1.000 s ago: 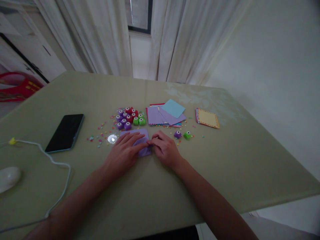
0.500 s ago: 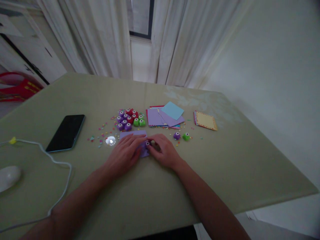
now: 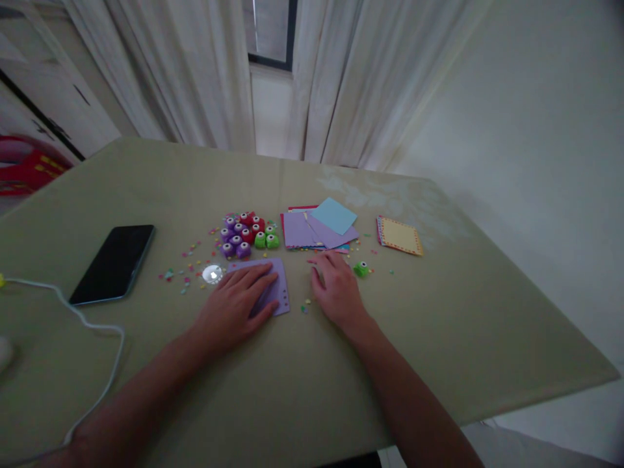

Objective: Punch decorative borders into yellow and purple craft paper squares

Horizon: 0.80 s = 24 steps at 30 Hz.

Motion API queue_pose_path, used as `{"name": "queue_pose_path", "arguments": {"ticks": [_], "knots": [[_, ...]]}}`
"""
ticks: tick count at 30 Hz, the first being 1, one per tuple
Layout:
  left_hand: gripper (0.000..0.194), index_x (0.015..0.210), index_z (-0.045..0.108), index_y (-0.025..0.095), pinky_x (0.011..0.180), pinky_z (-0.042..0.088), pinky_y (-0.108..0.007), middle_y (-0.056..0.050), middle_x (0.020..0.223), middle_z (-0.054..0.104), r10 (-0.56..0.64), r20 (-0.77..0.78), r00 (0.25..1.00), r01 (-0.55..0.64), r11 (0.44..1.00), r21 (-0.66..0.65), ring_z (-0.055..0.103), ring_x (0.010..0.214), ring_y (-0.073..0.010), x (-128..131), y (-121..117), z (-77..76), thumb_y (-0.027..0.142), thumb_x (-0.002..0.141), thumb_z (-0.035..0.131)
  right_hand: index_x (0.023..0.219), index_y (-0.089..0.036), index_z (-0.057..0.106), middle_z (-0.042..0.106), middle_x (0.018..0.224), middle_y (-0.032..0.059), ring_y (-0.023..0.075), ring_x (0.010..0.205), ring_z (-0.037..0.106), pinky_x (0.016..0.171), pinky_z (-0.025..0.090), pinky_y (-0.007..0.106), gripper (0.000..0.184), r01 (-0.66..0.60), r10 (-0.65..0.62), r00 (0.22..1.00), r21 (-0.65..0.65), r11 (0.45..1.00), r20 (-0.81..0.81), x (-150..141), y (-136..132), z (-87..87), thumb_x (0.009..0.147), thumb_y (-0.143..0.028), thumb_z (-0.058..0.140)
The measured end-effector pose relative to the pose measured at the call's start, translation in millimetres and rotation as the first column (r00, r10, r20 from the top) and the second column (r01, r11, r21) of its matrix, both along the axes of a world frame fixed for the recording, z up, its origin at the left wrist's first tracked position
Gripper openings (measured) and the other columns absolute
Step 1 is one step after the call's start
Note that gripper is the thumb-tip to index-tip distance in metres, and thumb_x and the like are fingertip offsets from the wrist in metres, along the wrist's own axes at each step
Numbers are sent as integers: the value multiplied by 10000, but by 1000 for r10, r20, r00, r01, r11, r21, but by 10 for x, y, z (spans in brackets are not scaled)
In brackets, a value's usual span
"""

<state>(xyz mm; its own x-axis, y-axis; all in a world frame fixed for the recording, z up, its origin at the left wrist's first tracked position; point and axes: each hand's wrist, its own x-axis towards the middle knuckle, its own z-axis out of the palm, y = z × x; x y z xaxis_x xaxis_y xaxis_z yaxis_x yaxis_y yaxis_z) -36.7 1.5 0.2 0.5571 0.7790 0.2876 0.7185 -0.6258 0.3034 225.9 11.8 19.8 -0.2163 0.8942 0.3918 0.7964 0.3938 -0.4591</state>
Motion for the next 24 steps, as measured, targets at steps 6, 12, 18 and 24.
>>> {"name": "queue_pose_path", "arguments": {"ticks": [6,12,18,24], "knots": [[479,1481,650,248,1174,479,-582,-123,1563,638,-9,19,1000,9,1000,-23,615,1391,-355,26,-30,29,456,1053,596,1188,-199,734,720,1146,109,261,1099,655,1008,527,409,186,-198,195,980,-128,972,-37,-142,-66,-62,1054,-172,608],[385,1398,678,232,1154,495,-564,-130,1464,691,185,147,972,-192,981,31,646,1329,-348,-94,115,81,406,1087,531,1180,-205,751,705,1172,107,250,1106,645,1008,525,399,239,-265,261,964,-146,953,-43,-147,-61,-83,1030,-110,591],[448,1472,593,214,1140,467,-641,-163,1544,623,456,69,887,-461,882,98,572,1386,-433,-306,258,105,365,1053,541,1286,-198,724,704,1258,120,272,1172,641,1065,511,431,277,-331,326,944,-180,926,-58,-154,-93,-47,1020,-274,727],[271,1279,639,248,988,554,-555,-138,1200,746,494,72,867,-498,862,91,681,1169,-392,-328,248,131,331,1059,504,1165,-196,731,719,1185,101,254,1124,647,1024,493,398,181,-353,336,935,-209,912,-113,-152,-81,-28,1001,-264,765]]}}
